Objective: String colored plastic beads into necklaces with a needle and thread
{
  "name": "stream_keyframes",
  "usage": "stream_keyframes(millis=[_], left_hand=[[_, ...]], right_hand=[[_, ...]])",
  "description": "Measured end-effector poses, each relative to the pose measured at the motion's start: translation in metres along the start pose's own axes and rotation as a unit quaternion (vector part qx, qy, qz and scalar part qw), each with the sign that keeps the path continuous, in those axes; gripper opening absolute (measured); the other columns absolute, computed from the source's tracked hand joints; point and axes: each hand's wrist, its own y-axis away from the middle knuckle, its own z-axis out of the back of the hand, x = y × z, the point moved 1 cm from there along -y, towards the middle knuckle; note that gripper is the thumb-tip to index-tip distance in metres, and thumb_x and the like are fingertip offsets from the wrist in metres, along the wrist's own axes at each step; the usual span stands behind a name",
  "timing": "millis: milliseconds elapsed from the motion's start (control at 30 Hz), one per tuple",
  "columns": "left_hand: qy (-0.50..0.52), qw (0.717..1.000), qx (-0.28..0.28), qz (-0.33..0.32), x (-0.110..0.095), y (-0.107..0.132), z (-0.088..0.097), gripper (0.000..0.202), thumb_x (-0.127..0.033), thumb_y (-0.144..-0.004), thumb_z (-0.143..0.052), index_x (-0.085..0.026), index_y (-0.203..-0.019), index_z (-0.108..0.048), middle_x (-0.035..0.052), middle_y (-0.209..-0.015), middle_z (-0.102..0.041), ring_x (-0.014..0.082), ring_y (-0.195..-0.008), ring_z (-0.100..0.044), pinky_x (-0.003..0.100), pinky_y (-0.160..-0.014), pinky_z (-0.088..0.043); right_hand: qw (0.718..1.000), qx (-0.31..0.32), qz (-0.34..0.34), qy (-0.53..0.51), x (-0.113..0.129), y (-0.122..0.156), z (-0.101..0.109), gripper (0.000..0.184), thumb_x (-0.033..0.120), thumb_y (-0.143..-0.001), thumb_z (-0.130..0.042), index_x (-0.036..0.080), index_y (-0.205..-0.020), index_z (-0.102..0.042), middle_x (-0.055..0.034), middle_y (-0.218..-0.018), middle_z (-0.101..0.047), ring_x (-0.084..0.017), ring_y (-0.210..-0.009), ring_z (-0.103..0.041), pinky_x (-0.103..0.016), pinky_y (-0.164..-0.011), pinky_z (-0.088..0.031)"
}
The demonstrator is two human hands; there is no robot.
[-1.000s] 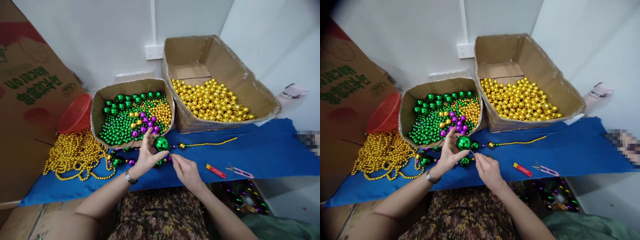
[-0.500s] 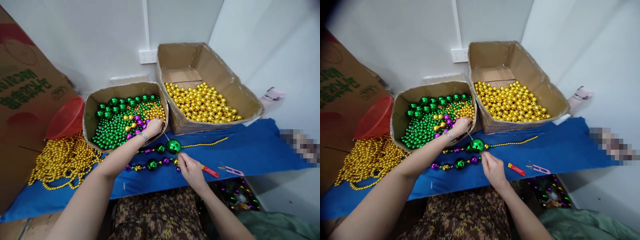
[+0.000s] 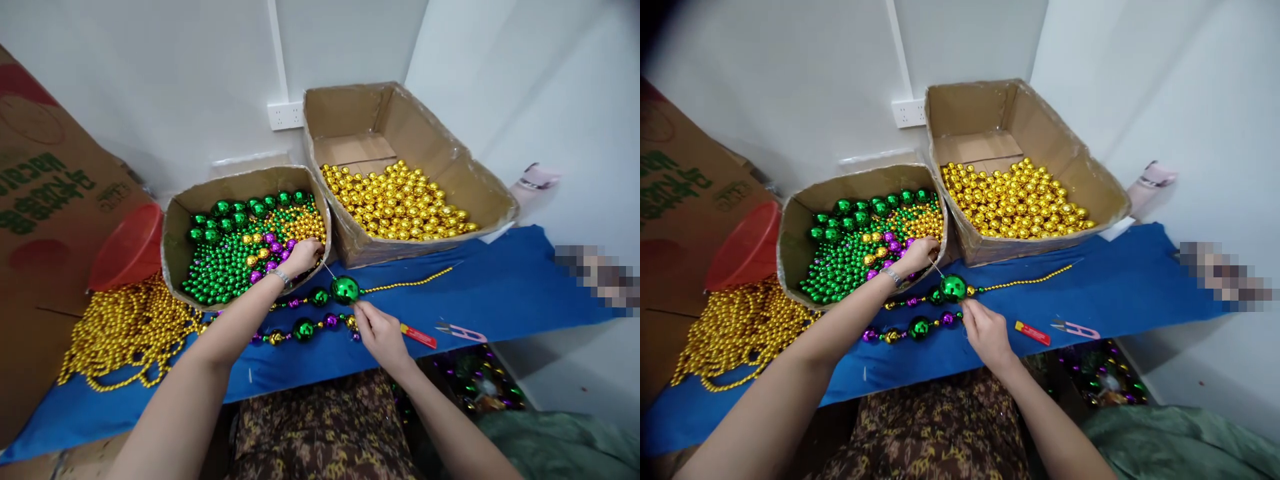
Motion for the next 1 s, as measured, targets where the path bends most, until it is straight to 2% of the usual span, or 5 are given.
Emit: stream_keyframes(millis=[367,433,533,633,1000], left_hand=[[0.192,0.971,-0.125,0.072,-0.005,0.024,0.02,0.024,-0.016,-0.082,-0.053,-0.012,-0.099,-0.069,0.0116,-0.097,-0.07,0.0212,-0.086,-0.065,0.038,-0.083,-0.052],[0.375,0.911,-0.145,0.094,-0.009,0.041,0.025,0.023,-0.024,-0.084,-0.056,-0.013,-0.101,-0.068,0.01,-0.096,-0.07,0.0172,-0.08,-0.066,0.034,-0.078,-0.054],[0.655,0.733,-0.121,0.137,-0.02,0.066,0.027,0.022,-0.026,-0.074,-0.072,-0.013,-0.092,-0.068,0.0068,-0.089,-0.071,0.0136,-0.074,-0.066,0.03,-0.074,-0.054],[0.727,0.659,-0.098,0.165,-0.032,0.081,0.027,0.022,-0.022,-0.071,-0.077,-0.013,-0.089,-0.069,0.0052,-0.083,-0.071,0.012,-0.071,-0.066,0.026,-0.071,-0.054],[0.698,0.689,-0.124,0.153,-0.044,0.089,0.028,0.026,-0.023,-0.063,-0.084,-0.015,-0.086,-0.075,0.0051,-0.082,-0.072,0.0113,-0.069,-0.064,0.024,-0.068,-0.053]], right_hand=[[1.0,0.001,0.003,0.006,-0.001,0.001,0.005,0.021,0.024,-0.097,-0.041,0.019,-0.092,-0.061,-0.004,-0.079,-0.071,-0.016,-0.069,-0.068,-0.024,-0.064,-0.048],[1.0,0.005,-0.001,0.011,-0.002,0.001,0.007,0.021,0.024,-0.097,-0.042,0.019,-0.091,-0.061,-0.0038,-0.078,-0.07,-0.016,-0.068,-0.067,-0.024,-0.064,-0.047],[1.0,0.009,0.001,0.018,-0.004,0.001,0.007,0.022,0.024,-0.097,-0.042,0.019,-0.09,-0.062,-0.0034,-0.076,-0.07,-0.016,-0.067,-0.067,-0.024,-0.064,-0.047],[0.999,0.016,0.015,0.025,-0.004,0.001,0.005,0.023,0.023,-0.097,-0.042,0.018,-0.091,-0.063,-0.0038,-0.076,-0.07,-0.016,-0.068,-0.067,-0.024,-0.066,-0.048],[0.995,0.03,0.041,0.089,-0.009,0.003,0.01,0.026,0.023,-0.098,-0.039,0.018,-0.092,-0.064,-0.004,-0.075,-0.07,-0.014,-0.066,-0.065,-0.023,-0.065,-0.045]])
